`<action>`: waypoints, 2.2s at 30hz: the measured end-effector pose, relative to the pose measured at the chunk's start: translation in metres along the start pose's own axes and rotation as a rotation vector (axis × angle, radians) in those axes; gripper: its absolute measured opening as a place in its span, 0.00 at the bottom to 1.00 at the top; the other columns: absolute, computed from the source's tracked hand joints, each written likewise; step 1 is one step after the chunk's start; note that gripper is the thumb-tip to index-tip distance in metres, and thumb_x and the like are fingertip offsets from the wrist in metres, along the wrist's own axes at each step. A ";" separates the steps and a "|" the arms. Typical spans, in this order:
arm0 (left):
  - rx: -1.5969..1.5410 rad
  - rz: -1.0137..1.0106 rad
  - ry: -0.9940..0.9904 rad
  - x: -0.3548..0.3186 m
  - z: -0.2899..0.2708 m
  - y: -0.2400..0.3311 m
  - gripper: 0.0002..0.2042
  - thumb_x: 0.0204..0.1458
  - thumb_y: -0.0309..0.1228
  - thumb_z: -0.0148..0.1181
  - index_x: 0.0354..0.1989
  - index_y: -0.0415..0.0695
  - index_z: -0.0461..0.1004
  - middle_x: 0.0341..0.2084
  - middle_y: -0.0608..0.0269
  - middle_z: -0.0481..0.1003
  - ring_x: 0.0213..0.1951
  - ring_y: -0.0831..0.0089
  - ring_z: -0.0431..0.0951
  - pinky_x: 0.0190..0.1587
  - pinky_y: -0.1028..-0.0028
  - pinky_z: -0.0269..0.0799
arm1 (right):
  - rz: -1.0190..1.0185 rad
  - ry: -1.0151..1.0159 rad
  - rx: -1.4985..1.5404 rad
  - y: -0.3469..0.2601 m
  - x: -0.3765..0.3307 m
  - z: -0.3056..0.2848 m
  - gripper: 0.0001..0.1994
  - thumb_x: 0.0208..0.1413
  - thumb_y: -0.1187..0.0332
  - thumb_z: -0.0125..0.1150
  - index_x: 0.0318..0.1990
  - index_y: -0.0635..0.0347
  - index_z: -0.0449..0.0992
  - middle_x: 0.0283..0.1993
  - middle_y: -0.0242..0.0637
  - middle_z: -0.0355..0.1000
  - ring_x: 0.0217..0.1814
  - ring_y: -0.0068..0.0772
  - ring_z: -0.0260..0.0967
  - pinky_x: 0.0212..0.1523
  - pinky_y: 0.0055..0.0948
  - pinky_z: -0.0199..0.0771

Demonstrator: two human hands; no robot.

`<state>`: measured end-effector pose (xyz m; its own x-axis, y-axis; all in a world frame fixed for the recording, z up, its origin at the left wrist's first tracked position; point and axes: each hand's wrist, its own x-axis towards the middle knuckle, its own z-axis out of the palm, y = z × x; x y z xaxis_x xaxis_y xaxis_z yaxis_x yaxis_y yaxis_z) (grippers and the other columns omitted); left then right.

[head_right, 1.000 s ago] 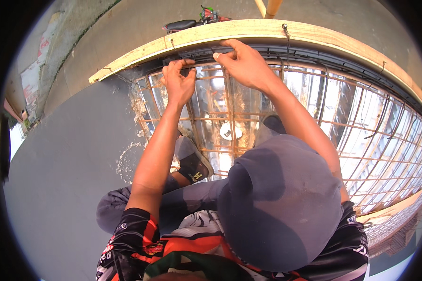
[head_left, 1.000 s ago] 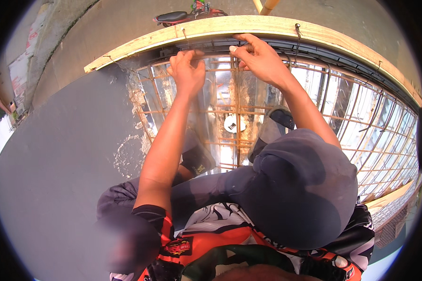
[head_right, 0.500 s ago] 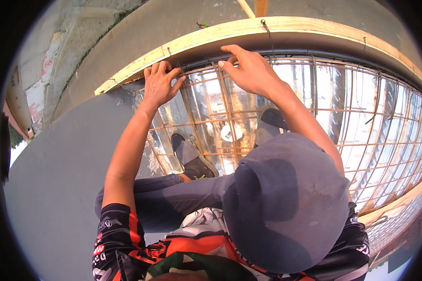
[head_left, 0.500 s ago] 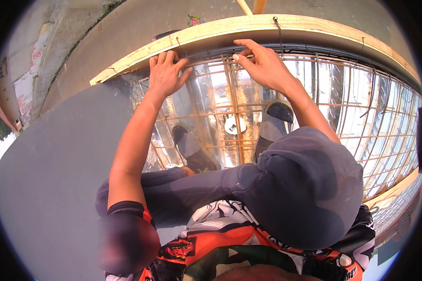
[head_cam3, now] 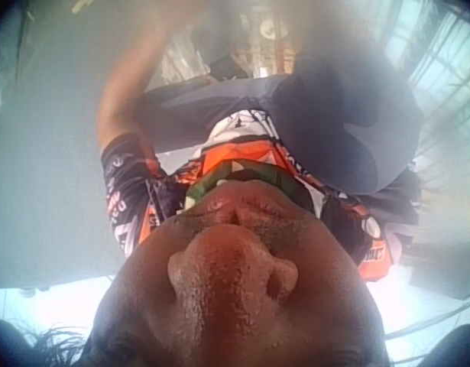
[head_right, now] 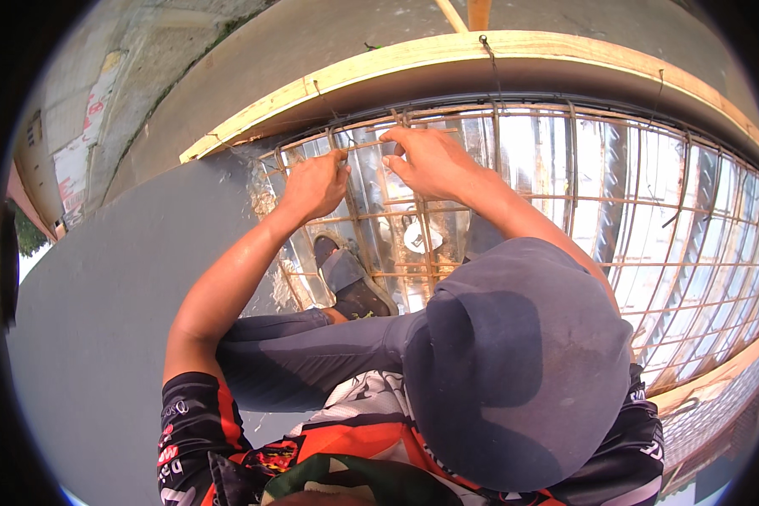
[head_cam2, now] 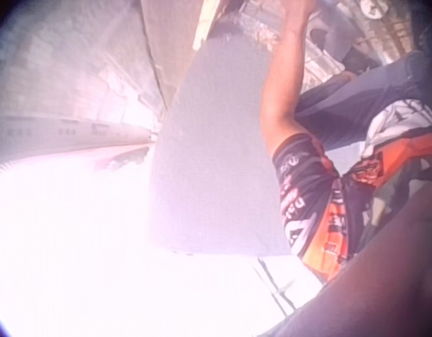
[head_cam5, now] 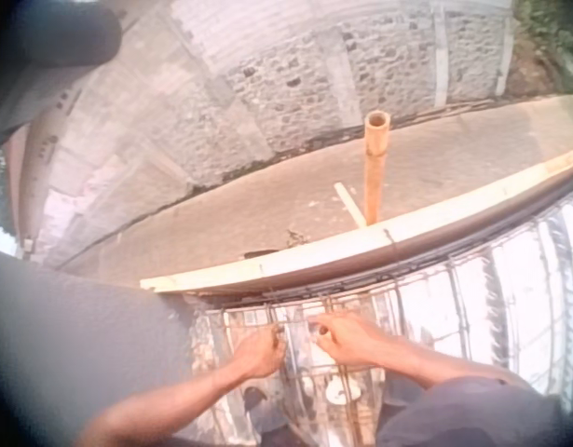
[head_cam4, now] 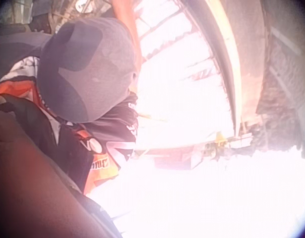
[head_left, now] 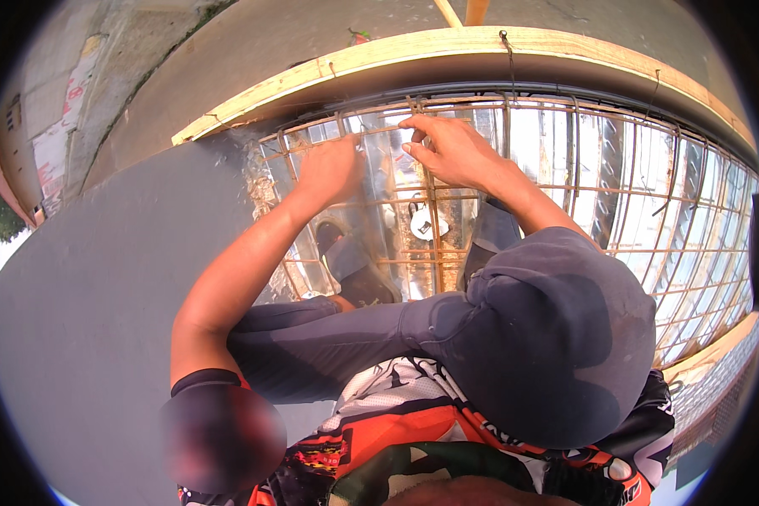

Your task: The person is assembling a curved wooden structure by hand. They repeatedly pick up small metal fasteners, place them into pre-drilled holes along the wooden frame, and bend them to secure the pieces together.

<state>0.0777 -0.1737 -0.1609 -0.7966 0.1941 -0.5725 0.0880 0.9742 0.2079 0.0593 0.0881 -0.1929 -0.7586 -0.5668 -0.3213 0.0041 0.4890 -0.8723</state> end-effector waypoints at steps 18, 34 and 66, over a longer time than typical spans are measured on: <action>-0.732 -0.208 -0.100 -0.037 0.064 0.059 0.23 0.76 0.35 0.55 0.74 0.39 0.68 0.59 0.55 0.79 0.63 0.72 0.78 0.51 0.70 0.85 | 0.186 -0.011 0.191 0.026 0.059 0.066 0.20 0.65 0.68 0.59 0.61 0.62 0.85 0.52 0.55 0.86 0.59 0.56 0.84 0.63 0.49 0.80; -1.340 0.111 -0.044 0.025 -0.049 -0.009 0.10 0.74 0.40 0.63 0.49 0.45 0.79 0.43 0.69 0.81 0.48 0.79 0.79 0.53 0.73 0.75 | 0.163 0.228 0.216 0.004 0.028 -0.041 0.14 0.72 0.62 0.66 0.56 0.62 0.84 0.42 0.40 0.85 0.44 0.28 0.82 0.50 0.33 0.82; -0.167 0.039 -0.359 -0.010 -0.035 -0.009 0.23 0.74 0.48 0.58 0.53 0.37 0.83 0.41 0.43 0.86 0.47 0.50 0.87 0.52 0.52 0.78 | -0.195 0.435 -0.067 -0.003 -0.001 -0.035 0.14 0.71 0.68 0.63 0.59 0.62 0.83 0.53 0.46 0.84 0.50 0.44 0.85 0.50 0.39 0.85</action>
<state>0.0645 -0.1882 -0.1294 -0.5321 0.2870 -0.7965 -0.0080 0.9391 0.3437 0.0370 0.1101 -0.1768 -0.9433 -0.3294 0.0421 -0.1964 0.4511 -0.8706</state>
